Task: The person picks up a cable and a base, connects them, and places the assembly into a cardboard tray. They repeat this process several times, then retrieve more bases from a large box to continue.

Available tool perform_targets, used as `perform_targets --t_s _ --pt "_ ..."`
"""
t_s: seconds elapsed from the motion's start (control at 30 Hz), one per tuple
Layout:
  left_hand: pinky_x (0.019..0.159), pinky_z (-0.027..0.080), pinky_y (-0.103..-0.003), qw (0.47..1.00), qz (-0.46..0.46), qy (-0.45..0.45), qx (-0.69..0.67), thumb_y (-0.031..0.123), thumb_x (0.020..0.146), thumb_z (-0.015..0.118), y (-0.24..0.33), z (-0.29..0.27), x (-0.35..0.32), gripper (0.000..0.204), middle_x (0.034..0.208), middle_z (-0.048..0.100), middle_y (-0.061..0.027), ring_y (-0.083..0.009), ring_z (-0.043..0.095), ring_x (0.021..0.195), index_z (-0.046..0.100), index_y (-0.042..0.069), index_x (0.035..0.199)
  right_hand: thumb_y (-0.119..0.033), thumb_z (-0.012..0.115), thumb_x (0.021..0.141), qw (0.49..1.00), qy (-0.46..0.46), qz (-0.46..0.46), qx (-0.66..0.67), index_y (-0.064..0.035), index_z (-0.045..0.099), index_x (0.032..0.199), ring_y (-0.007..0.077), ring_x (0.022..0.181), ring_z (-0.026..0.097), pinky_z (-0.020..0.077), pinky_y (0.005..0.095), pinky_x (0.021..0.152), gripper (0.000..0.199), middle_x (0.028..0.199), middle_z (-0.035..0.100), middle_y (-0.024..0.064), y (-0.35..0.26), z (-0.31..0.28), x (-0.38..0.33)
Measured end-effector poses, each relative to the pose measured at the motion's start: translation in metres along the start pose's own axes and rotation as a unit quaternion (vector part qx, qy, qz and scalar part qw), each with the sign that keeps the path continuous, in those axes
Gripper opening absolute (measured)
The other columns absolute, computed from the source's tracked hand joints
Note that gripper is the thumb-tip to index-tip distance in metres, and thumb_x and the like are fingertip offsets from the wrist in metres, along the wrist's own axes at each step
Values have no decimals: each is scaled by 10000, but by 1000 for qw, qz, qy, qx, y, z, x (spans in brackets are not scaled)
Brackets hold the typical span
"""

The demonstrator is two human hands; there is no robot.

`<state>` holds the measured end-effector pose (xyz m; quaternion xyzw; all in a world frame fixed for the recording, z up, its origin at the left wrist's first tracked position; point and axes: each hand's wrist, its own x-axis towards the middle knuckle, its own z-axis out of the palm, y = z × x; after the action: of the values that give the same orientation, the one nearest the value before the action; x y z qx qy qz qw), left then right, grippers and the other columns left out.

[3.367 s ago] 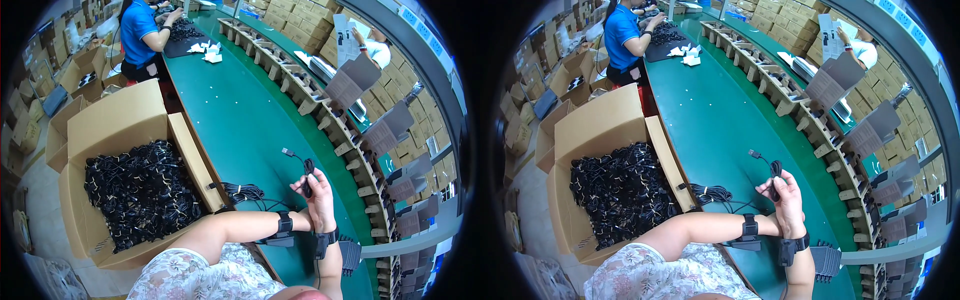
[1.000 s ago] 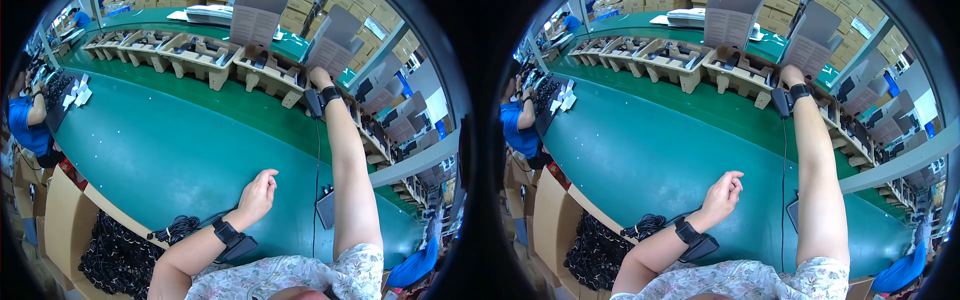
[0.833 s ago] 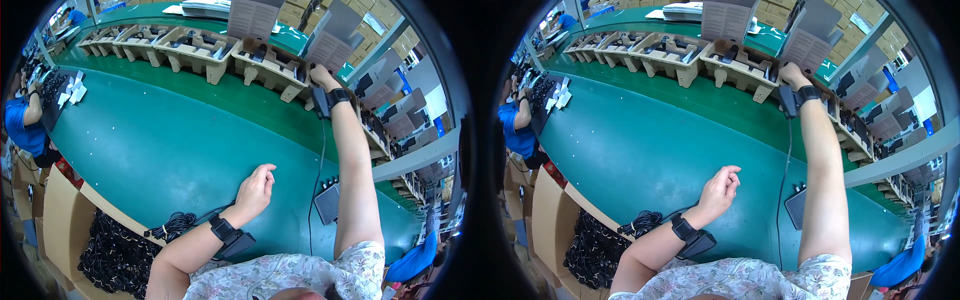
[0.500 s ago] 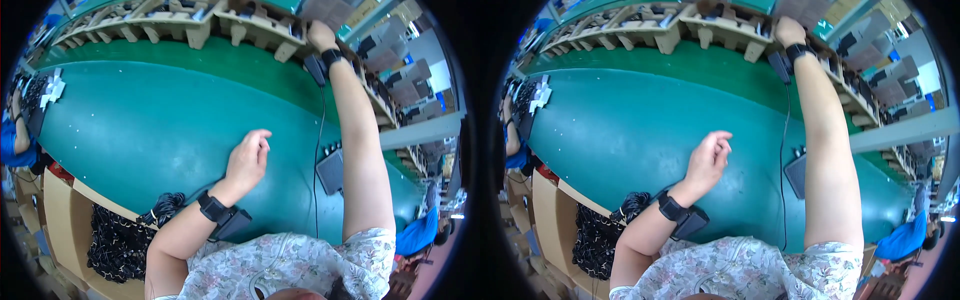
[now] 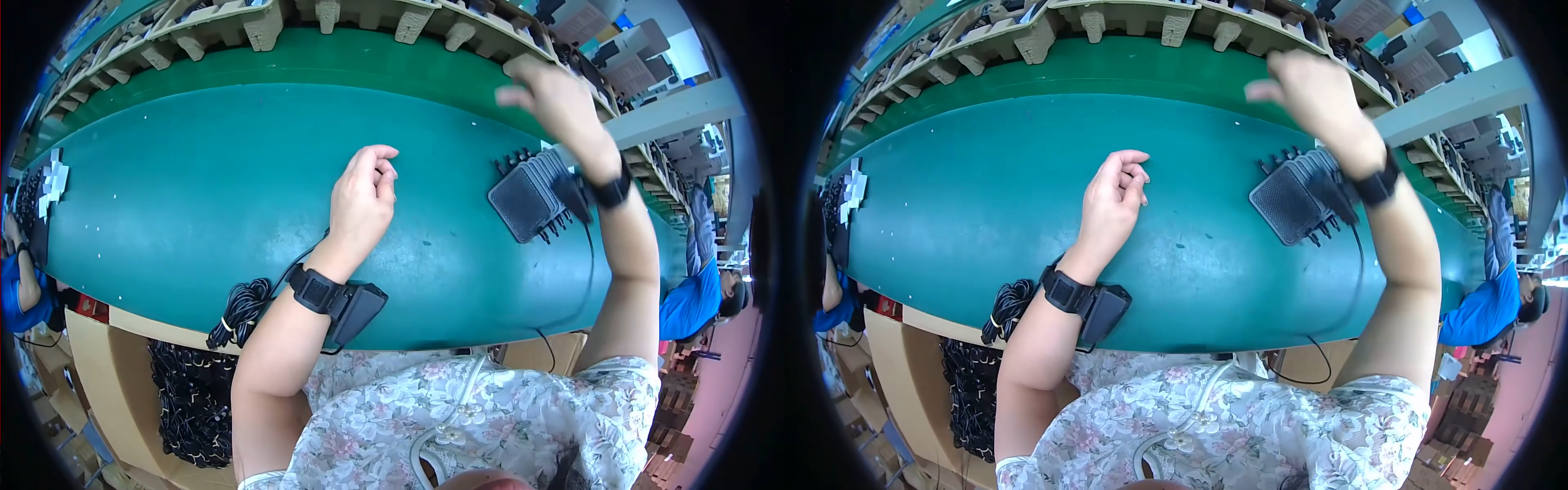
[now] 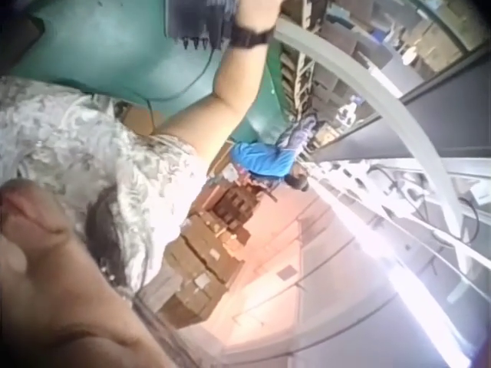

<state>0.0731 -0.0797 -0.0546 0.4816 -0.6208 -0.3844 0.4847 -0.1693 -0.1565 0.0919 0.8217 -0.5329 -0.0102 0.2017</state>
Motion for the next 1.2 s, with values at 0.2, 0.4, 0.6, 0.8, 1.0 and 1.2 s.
perform_targets --t_s 0.2,0.4,0.6,0.8,1.0,1.2 --pt "602 474 -305 999 26 9 33 -9 801 532 -6 -1 0 195 869 577 -82 -171 571 650 552 46 987 -515 654 647 978 -200 50 22 -25 533 1134 337 914 589 492 406 714 701 1044 580 197 -64 11 -119" --pt "611 476 -313 998 37 5 44 -7 802 534 -3 5 1 181 896 576 -88 -192 578 669 555 51 972 -273 696 699 998 -20 -48 46 -17 514 1156 325 982 580 495 405 792 554 1119 556 215 -70 19 -146" --pt "610 477 -316 998 36 8 55 -9 808 526 1 2 1 160 885 573 -93 -201 583 687 558 43 956 -117 629 767 982 -56 -48 173 -8 549 1082 321 897 612 499 403 750 343 1006 603 212 -52 2 -118" --pt "582 472 -313 999 38 -1 34 -8 826 511 7 5 2 140 854 566 -93 -190 582 653 561 37 948 -170 622 845 902 245 154 320 -14 573 966 97 641 496 415 251 581 203 693 560 34 79 42 -11" --pt "546 463 -309 1000 9 -12 17 3 850 497 11 2 0 117 819 554 -89 -169 571 602 560 35 943 -221 604 863 730 405 273 478 24 578 1000 101 692 528 422 241 624 282 751 593 63 182 88 90" --pt "506 446 -237 998 27 -2 50 14 878 490 11 -1 5 105 771 535 -51 -102 547 561 565 13 951 -363 597 839 834 267 354 327 16 575 1101 253 892 597 442 315 791 461 991 630 167 192 115 126"
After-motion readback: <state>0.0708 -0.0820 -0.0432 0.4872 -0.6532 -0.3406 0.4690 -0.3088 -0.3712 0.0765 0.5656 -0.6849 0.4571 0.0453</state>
